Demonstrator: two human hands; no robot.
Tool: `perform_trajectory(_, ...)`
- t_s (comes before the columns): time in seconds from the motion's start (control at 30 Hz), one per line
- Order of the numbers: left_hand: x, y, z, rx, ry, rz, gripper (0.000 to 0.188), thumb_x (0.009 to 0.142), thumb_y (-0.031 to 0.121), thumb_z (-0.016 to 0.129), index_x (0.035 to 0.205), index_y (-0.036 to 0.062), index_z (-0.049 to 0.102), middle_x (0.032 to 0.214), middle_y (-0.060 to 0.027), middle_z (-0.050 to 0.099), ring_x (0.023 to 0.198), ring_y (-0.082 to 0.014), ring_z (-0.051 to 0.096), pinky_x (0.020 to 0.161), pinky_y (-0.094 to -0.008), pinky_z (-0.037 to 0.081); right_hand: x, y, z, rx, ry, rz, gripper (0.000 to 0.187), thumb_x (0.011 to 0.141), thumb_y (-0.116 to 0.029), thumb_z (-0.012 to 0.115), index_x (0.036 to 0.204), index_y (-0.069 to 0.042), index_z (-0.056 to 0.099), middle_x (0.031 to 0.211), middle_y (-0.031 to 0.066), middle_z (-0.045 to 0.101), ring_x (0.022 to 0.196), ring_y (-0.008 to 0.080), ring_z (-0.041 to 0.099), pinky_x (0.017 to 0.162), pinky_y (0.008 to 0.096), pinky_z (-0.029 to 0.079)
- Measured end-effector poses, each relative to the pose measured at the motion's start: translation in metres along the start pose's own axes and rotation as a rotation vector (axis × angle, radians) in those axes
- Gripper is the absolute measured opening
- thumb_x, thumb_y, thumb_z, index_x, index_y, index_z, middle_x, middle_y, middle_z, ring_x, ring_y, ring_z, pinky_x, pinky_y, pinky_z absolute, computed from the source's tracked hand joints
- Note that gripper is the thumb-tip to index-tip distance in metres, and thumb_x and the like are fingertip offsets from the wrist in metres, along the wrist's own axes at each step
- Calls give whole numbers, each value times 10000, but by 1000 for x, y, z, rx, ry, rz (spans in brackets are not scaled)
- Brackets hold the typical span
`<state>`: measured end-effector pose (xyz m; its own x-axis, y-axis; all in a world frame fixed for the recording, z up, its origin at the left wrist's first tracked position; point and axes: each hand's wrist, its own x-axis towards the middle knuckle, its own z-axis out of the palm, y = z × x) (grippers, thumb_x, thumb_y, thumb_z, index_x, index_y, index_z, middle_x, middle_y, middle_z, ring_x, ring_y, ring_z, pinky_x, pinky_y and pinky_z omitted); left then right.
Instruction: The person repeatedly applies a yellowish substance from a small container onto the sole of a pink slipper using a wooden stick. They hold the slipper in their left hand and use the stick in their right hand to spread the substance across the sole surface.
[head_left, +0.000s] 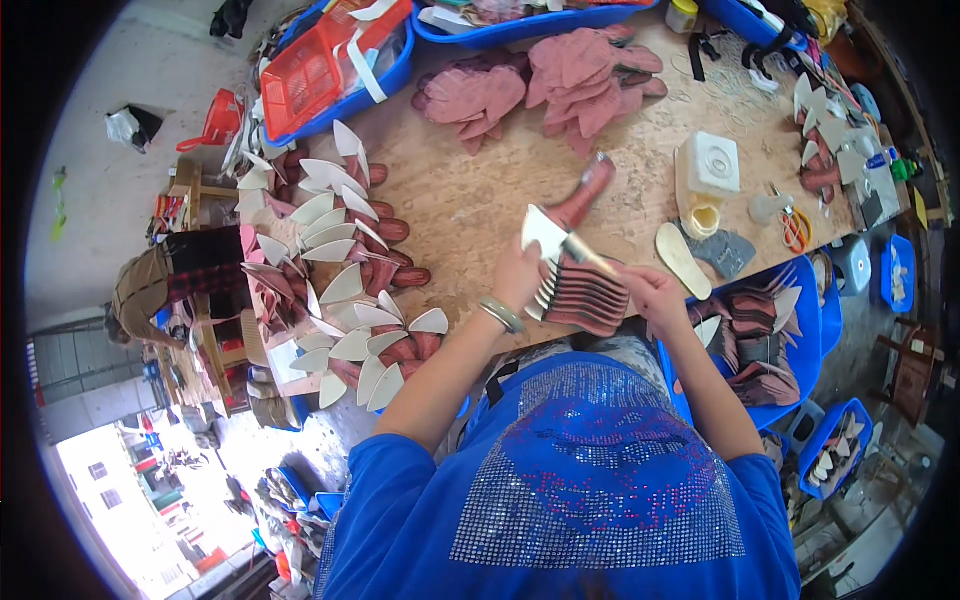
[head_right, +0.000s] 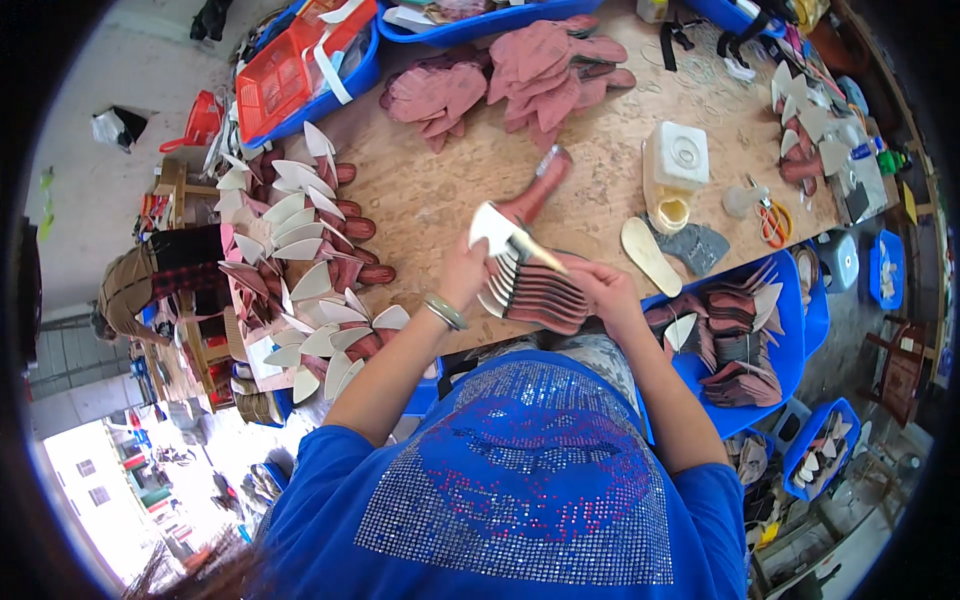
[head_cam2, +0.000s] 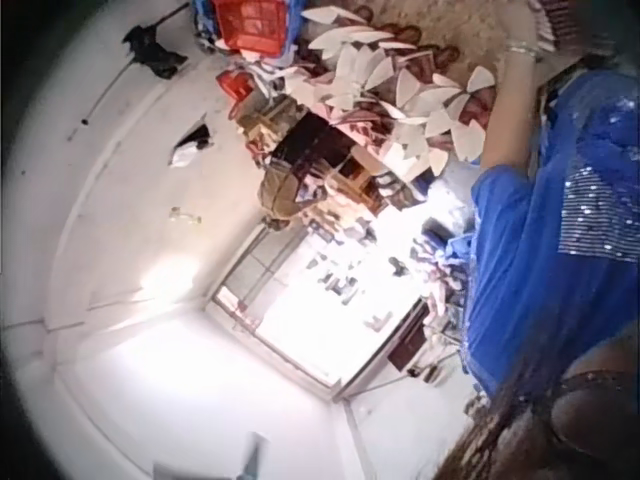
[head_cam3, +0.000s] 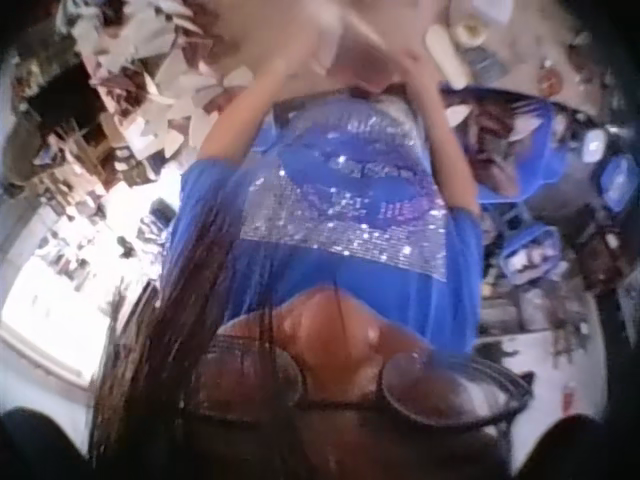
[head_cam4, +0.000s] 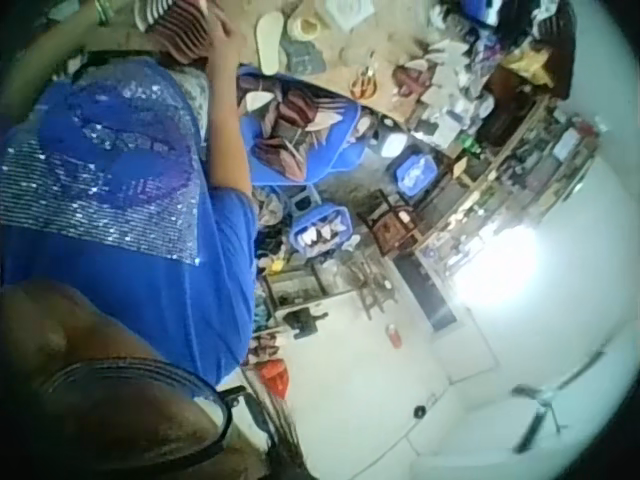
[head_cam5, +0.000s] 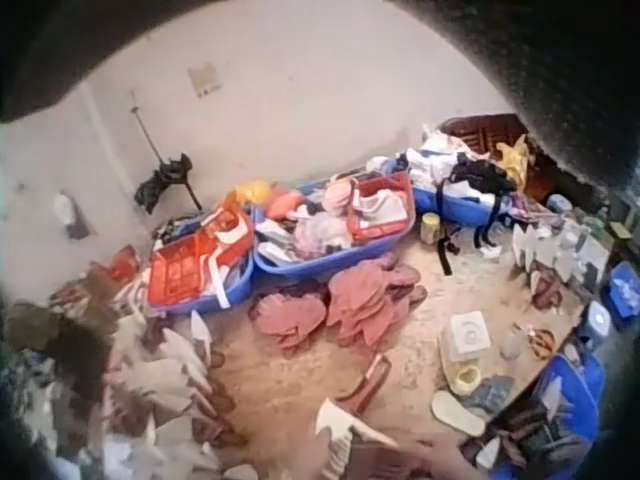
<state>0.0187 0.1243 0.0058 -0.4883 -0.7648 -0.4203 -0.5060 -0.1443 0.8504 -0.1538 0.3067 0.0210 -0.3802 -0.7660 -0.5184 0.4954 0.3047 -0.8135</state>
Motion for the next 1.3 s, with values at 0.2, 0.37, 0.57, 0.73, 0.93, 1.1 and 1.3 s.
perform_trajectory(0.2,83,58,-76,722,445,236,268,933,229,413,1072,8,477,786,-273,618,721,-441,600,676,-530,466,8,-1,-15,30,192,-111,229,894,-126,618,1082,2,646,581,-87,450,443,-1,328,400,179,213)
perform_trajectory(0.37,167,75,-112,894,433,196,414,907,209,456,1270,26,376,976,-273,590,881,-408,605,744,-491,484,2,-8,-20,109,291,-130,232,897,-115,610,1092,8,638,569,-86,425,437,2,313,391,180,207)
perform_trajectory(0.57,184,50,-67,1154,190,595,541,858,260,552,1329,45,391,1092,-212,538,984,-370,569,831,-455,474,-9,-3,-55,84,473,-156,232,895,-116,614,1083,16,641,574,-82,436,432,3,310,385,182,192)
perform_trajectory(0.73,155,5,-22,1193,-670,826,645,729,324,732,1251,39,483,1183,-188,553,1125,-355,511,933,-429,420,-15,18,-96,-21,611,-94,223,897,-141,612,1062,1,661,617,-77,478,470,-1,349,416,178,210)
perform_trajectory(0.93,143,25,-6,1408,-1113,580,295,766,261,691,995,81,646,1036,-149,637,977,-318,606,822,-407,483,-6,19,-147,-520,781,-196,240,865,-164,636,1012,19,686,885,45,696,801,110,612,741,240,476)
perform_trajectory(1.1,120,19,-22,1262,-969,824,145,843,165,586,942,71,635,945,-134,658,860,-308,633,717,-390,506,26,-3,-162,-971,785,-193,227,839,-259,620,988,-112,707,829,147,684,729,253,667,675,338,514)
perform_trajectory(1.3,60,38,2,621,-596,563,190,933,168,497,1028,42,604,903,-157,649,818,-301,634,713,-368,498,64,-14,-176,-1388,665,-342,175,821,-226,567,869,-126,703,776,123,672,700,301,654,623,404,524)
